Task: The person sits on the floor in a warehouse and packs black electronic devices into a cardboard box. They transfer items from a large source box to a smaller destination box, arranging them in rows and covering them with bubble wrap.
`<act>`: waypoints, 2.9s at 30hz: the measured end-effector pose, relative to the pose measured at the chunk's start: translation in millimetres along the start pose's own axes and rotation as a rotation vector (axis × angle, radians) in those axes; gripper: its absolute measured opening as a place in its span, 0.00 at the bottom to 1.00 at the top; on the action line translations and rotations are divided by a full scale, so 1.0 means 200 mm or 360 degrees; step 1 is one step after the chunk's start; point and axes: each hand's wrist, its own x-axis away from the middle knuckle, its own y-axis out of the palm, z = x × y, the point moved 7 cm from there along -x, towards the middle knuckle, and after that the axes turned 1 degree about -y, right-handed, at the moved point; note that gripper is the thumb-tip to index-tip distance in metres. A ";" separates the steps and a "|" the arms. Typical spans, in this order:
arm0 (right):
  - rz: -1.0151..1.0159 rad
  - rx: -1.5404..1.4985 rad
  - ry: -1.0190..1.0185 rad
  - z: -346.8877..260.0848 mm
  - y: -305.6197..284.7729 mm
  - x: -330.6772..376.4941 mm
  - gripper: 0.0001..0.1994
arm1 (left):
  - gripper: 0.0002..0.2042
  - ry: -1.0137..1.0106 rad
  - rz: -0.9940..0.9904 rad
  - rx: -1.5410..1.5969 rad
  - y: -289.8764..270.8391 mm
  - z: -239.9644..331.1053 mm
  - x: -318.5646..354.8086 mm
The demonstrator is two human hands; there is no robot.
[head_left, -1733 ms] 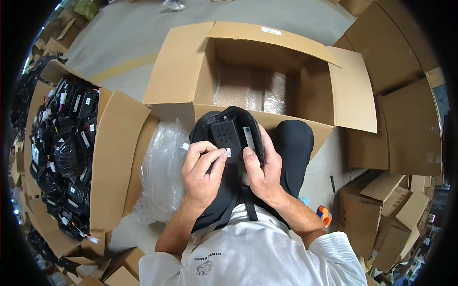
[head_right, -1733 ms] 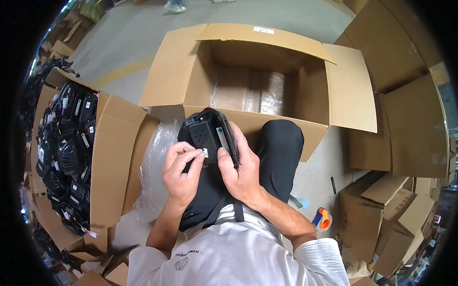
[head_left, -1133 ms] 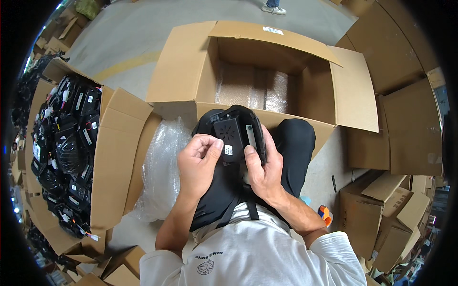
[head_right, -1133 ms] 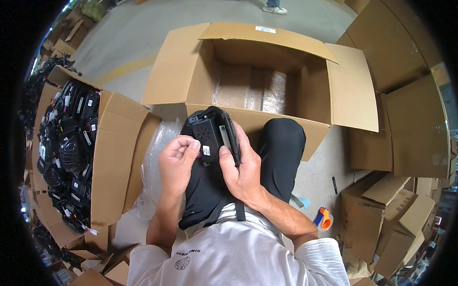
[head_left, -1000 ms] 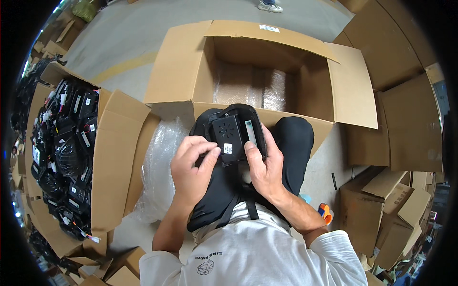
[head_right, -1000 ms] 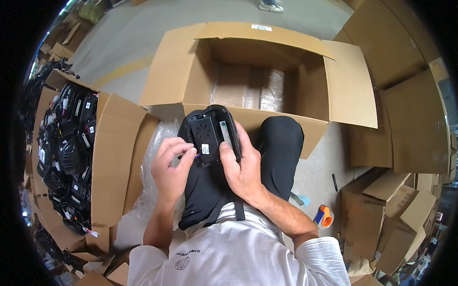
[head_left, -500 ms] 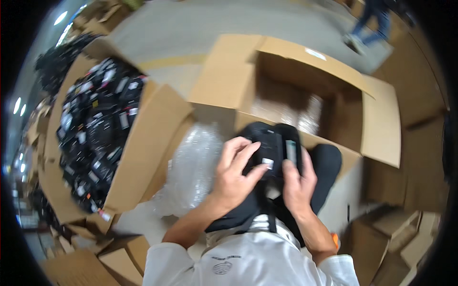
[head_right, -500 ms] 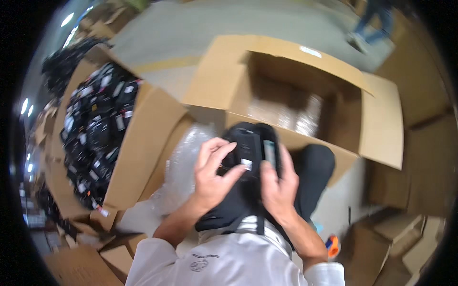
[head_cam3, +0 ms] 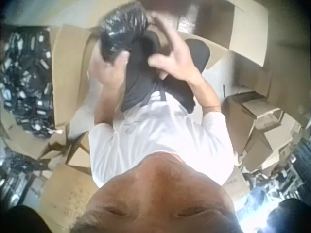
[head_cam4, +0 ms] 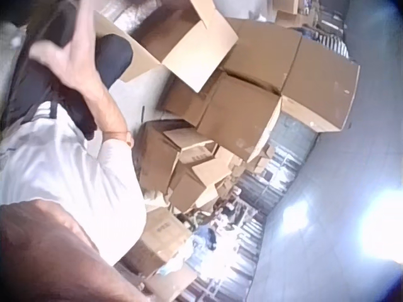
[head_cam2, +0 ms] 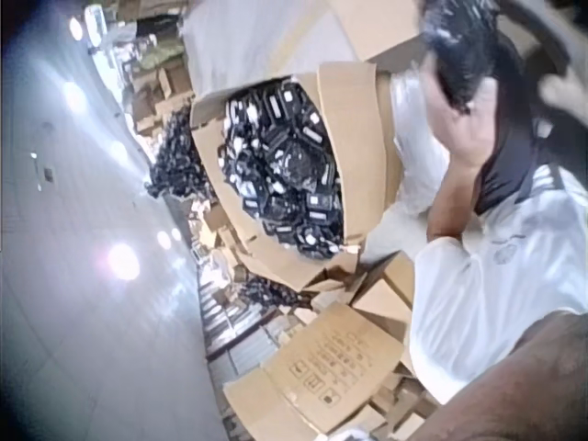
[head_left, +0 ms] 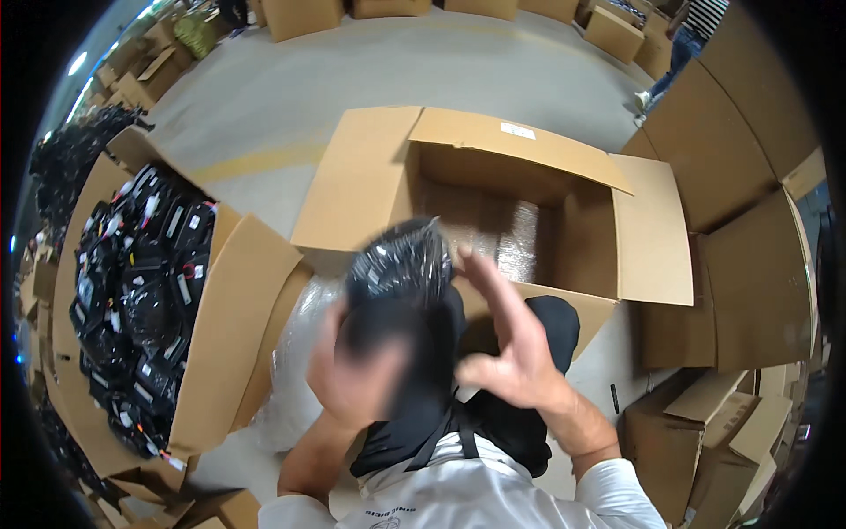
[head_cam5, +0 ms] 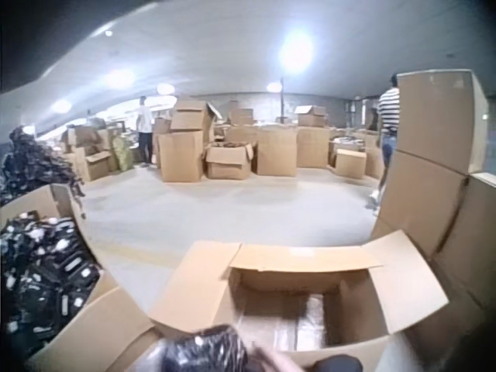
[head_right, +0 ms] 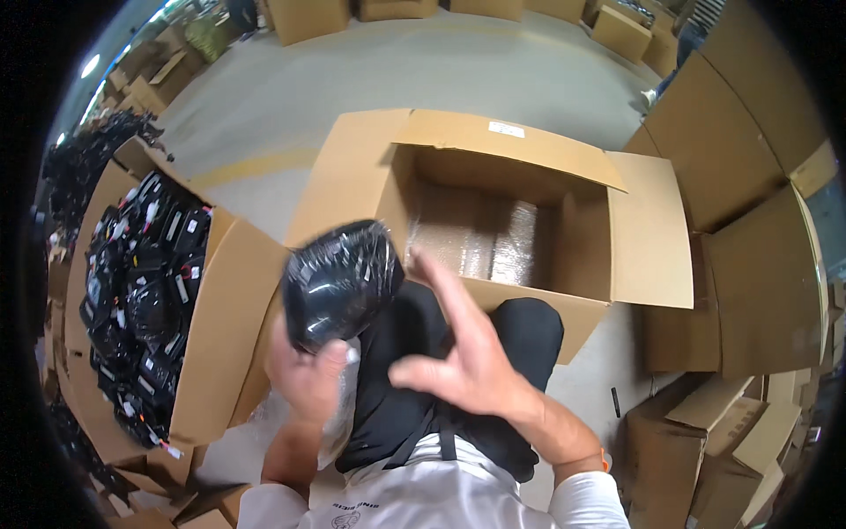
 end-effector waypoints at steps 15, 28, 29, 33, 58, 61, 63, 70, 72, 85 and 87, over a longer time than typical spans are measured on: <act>0.0473 -0.0330 0.1605 2.19 -0.67 -0.43 0.28 | 0.15 0.0300 -0.0454 -0.0809 0.46 -0.35 -0.37; 0.0258 0.0198 0.1735 3.35 -0.24 -0.79 0.24 | 0.15 0.0194 -0.0623 -0.1249 0.34 -0.45 -0.61; 0.0115 0.0415 0.1621 3.36 -0.21 -0.83 0.23 | 0.15 0.0089 -0.0738 -0.1225 0.33 -0.49 -0.57; -0.0415 0.0965 0.1148 3.18 -0.19 -0.85 0.22 | 0.14 0.0482 -0.0436 -0.0930 0.24 -0.38 -0.62; -0.0951 0.1009 0.0931 1.13 -0.43 -0.21 0.22 | 0.28 0.0596 0.0718 -0.3143 -2.05 0.45 -0.36; -0.0908 0.0998 0.0803 0.86 -0.33 -0.31 0.22 | 0.28 0.0775 0.0950 -0.3012 -1.89 0.62 -0.33; -0.0787 0.0892 0.0719 0.72 -0.32 -0.34 0.20 | 0.28 0.1128 0.0934 -0.2920 -1.64 0.71 -0.34; -0.0236 -0.1152 0.0876 0.48 0.04 -0.59 0.41 | 0.14 0.1903 -0.0338 -0.2211 -0.53 0.45 -0.29; -0.0360 -0.1206 0.0965 0.36 0.15 -0.60 0.42 | 0.14 0.2043 -0.0498 -0.2011 -0.37 0.34 -0.23; -0.0114 -0.1023 0.1140 0.43 0.01 -0.09 0.29 | 0.15 0.2060 -0.0643 -0.1529 0.04 0.02 -0.13; 0.0077 -0.0887 0.1170 0.42 0.04 -0.11 0.20 | 0.15 0.1990 -0.0652 -0.1534 0.06 -0.01 -0.13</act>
